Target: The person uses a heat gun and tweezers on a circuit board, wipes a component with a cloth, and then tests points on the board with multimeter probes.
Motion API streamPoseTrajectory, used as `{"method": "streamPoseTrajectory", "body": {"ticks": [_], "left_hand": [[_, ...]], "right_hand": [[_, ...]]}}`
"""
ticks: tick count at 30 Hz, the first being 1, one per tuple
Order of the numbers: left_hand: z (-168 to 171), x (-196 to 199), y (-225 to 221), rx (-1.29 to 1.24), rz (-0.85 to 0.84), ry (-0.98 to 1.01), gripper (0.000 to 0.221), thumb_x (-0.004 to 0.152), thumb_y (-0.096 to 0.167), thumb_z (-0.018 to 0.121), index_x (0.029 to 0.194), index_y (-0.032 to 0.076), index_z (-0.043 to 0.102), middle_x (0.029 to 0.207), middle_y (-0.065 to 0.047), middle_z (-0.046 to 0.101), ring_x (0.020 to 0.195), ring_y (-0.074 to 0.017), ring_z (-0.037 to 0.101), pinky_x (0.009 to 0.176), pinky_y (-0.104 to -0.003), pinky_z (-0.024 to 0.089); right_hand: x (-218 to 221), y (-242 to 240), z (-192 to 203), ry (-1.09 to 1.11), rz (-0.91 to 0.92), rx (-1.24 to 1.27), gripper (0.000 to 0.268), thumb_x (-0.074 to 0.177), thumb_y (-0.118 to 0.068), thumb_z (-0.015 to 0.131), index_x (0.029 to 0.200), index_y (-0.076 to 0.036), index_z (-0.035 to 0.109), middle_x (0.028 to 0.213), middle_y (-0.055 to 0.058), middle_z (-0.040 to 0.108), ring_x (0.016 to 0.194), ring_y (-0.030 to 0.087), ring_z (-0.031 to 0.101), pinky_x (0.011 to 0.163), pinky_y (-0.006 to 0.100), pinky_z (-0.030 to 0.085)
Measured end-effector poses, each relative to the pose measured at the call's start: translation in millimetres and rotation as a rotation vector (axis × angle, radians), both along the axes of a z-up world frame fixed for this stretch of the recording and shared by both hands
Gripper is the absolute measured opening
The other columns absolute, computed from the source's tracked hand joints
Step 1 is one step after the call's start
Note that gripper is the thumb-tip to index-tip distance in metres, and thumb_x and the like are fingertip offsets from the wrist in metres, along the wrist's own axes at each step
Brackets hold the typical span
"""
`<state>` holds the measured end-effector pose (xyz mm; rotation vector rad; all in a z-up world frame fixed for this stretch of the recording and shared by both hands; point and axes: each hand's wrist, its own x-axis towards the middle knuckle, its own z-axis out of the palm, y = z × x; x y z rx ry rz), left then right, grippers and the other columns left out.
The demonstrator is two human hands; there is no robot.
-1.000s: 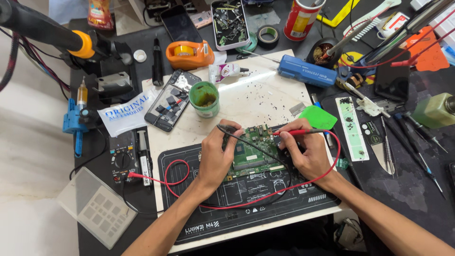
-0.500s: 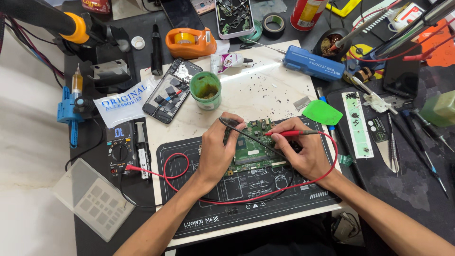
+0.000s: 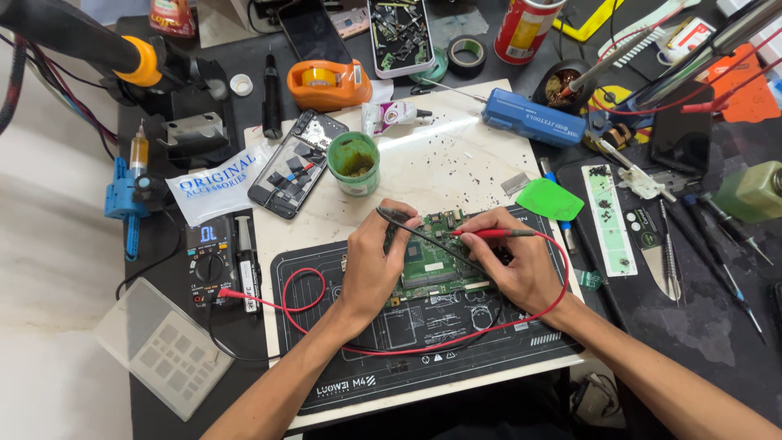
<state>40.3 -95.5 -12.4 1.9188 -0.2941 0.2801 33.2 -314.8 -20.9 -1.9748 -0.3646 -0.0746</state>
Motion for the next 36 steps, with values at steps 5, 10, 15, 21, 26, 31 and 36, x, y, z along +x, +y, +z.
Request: {"method": "streamPoseTrajectory", "body": {"ticks": [5,10,15,21,26,31,36], "left_hand": [[0.6,0.3,0.1,0.008,0.004,-0.005,0.010,0.099,0.011,0.068,0.101,0.002,0.064,0.083,-0.011,0.069,0.069,-0.0204,0.063,0.065,-0.035,0.050],[1.2,0.6,-0.7,0.002,-0.003,-0.005,0.010,0.099,0.011,0.067,0.101,0.002,0.065,0.083,-0.010,0.070,0.069,-0.0193,0.064,0.064,-0.034,0.050],[0.4,0.1,-0.8,0.018,0.005,0.023,0.011,0.098,0.012,0.067,0.100,0.002,0.065,0.082,-0.009,0.070,0.066,-0.0181,0.062,0.063,-0.033,0.049],[0.2,0.3,-0.7,-0.005,-0.004,0.008,0.010,0.099,0.012,0.067,0.101,0.002,0.065,0.082,-0.009,0.070,0.068,-0.0171,0.064,0.063,-0.033,0.050],[-0.1,0.2,-1.2,0.004,0.002,0.029,0.011,0.099,0.013,0.067,0.101,0.002,0.065,0.080,-0.009,0.070,0.066,-0.0173,0.062,0.062,-0.033,0.049],[0.3,0.1,-0.7,0.000,-0.003,0.018,0.011,0.099,0.012,0.067,0.101,0.002,0.065,0.080,-0.009,0.069,0.065,-0.0165,0.061,0.061,-0.033,0.048],[1.2,-0.2,-1.2,0.006,0.002,0.043,0.010,0.099,0.012,0.066,0.101,0.002,0.065,0.078,-0.008,0.069,0.063,-0.0165,0.059,0.060,-0.033,0.047]], "right_hand": [[-1.4,0.2,1.1,0.031,0.009,0.016,0.013,0.096,-0.005,0.066,0.107,0.001,0.069,0.098,0.006,0.075,0.073,0.009,0.070,0.064,0.022,0.056],[0.2,0.2,0.3,0.067,0.024,0.047,0.015,0.096,-0.006,0.065,0.108,0.001,0.069,0.099,0.006,0.075,0.074,0.010,0.072,0.064,0.023,0.057],[0.8,-0.9,-2.1,0.058,0.030,0.047,0.014,0.096,-0.006,0.064,0.108,0.001,0.069,0.099,0.007,0.075,0.074,0.011,0.072,0.065,0.023,0.058],[1.0,-1.0,-3.1,0.034,0.020,0.041,0.014,0.096,-0.007,0.065,0.106,0.001,0.070,0.099,0.006,0.075,0.073,0.010,0.073,0.064,0.023,0.058],[-1.3,-1.5,-4.0,0.042,-0.027,0.051,0.013,0.097,-0.007,0.064,0.105,0.000,0.070,0.095,0.007,0.075,0.071,0.010,0.071,0.062,0.022,0.057],[-0.9,-1.4,-5.3,0.062,-0.038,0.083,0.013,0.097,-0.008,0.065,0.106,0.000,0.070,0.093,0.008,0.076,0.071,0.009,0.072,0.062,0.022,0.057],[-0.9,-1.8,-4.8,0.037,-0.028,0.082,0.013,0.096,-0.006,0.064,0.105,0.002,0.069,0.098,0.007,0.075,0.071,0.010,0.071,0.062,0.023,0.057]]}}
